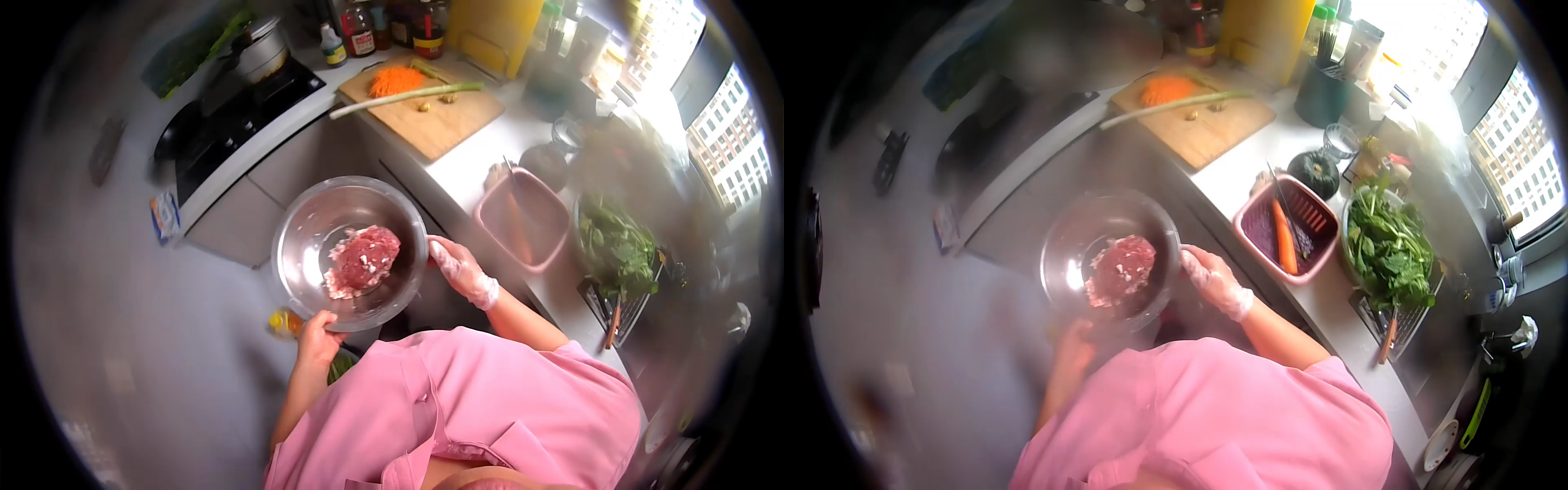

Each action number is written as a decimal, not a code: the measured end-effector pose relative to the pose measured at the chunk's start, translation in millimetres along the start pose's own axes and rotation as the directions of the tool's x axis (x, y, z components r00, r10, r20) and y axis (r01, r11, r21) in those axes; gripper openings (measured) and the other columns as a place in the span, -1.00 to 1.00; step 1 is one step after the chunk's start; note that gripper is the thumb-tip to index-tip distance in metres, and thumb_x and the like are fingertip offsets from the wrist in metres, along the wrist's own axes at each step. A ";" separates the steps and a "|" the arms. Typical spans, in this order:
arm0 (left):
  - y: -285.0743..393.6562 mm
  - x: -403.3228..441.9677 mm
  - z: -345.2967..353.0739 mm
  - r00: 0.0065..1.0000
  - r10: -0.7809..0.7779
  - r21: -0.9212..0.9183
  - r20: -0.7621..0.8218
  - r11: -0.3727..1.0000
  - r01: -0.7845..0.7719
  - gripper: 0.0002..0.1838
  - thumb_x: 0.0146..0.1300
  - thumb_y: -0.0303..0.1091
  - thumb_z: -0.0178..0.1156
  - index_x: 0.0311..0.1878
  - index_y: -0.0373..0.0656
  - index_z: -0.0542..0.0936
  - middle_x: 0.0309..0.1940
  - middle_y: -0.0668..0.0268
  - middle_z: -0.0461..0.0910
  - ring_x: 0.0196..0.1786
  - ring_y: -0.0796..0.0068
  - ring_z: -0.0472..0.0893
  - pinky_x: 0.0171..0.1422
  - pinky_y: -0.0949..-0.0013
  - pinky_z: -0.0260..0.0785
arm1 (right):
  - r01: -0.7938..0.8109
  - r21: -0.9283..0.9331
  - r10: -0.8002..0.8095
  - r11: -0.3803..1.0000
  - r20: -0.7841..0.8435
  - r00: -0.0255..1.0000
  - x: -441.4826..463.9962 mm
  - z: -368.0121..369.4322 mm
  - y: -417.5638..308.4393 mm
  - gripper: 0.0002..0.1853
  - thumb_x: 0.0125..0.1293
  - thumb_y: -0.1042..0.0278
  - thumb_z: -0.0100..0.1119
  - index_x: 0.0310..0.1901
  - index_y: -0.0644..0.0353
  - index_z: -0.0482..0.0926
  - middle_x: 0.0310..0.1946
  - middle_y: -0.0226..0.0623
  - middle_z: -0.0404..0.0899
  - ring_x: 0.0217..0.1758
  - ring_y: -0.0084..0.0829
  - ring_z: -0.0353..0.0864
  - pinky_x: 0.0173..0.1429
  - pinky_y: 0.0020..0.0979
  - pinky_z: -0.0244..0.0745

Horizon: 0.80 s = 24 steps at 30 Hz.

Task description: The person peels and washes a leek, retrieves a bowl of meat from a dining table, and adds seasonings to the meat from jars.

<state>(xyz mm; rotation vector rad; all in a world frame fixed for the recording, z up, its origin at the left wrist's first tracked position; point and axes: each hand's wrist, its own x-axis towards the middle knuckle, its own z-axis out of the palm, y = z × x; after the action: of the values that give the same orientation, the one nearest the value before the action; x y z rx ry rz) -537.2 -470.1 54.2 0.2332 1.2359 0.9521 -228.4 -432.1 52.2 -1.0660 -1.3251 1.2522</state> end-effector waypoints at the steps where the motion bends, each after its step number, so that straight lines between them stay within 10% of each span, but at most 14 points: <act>1: 14.8 18.5 17.7 0.990 -0.023 -0.034 0.136 0.999 0.027 -0.85 0.09 -0.47 0.10 -0.25 -0.24 0.52 -0.26 0.19 0.60 -0.26 0.28 0.64 -0.25 0.19 0.57 | -0.001 0.011 0.001 1.000 -0.028 1.000 10.0 -6.7 -10.0 -0.54 0.47 0.09 -0.09 0.16 0.32 0.44 -0.21 -0.28 0.59 -0.21 -0.50 0.50 -0.01 -0.40 0.45; 7: 60.1 103.8 124.4 0.971 -0.014 0.092 0.238 0.996 -0.008 -0.89 0.13 -0.47 0.10 -0.28 -0.25 0.53 -0.29 0.22 0.58 -0.26 0.28 0.63 -0.20 0.17 0.58 | -0.182 -0.038 0.170 0.983 -0.217 0.961 78.4 -69.2 -67.3 -0.62 0.41 0.25 0.01 0.13 0.33 0.44 -0.25 -0.34 0.53 -0.26 -0.59 0.41 -0.12 -0.54 0.37; 11: 92.5 133.0 176.9 0.939 -0.079 0.232 0.334 0.973 -0.001 -0.91 0.13 -0.46 0.15 -0.31 -0.26 0.55 -0.36 0.23 0.57 -0.28 0.31 0.63 -0.16 0.09 0.57 | -0.079 0.271 0.215 0.959 -0.521 0.826 94.0 -66.6 -14.7 -0.71 0.35 0.41 -0.05 0.05 0.31 0.47 -0.30 -0.38 0.56 -0.33 -0.60 0.47 -0.23 -0.57 0.40; 24: 113.9 213.0 267.8 0.876 -0.322 0.415 0.359 0.896 0.159 -0.79 0.19 -0.46 0.10 -0.12 -0.31 0.53 -0.16 0.19 0.60 -0.13 0.28 0.65 -0.08 0.15 0.59 | -0.169 0.277 0.298 0.946 -0.532 0.793 141.7 -147.6 3.8 -0.72 0.27 0.44 -0.07 -0.04 0.34 0.49 -0.42 -0.40 0.48 -0.41 -0.60 0.40 -0.32 -0.57 0.31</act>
<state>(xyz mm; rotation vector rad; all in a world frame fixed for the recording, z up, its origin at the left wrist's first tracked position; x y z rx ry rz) -355.5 -159.1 73.9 0.5420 1.0032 0.4025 -100.5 -272.5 57.8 -1.3421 -0.5935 1.0973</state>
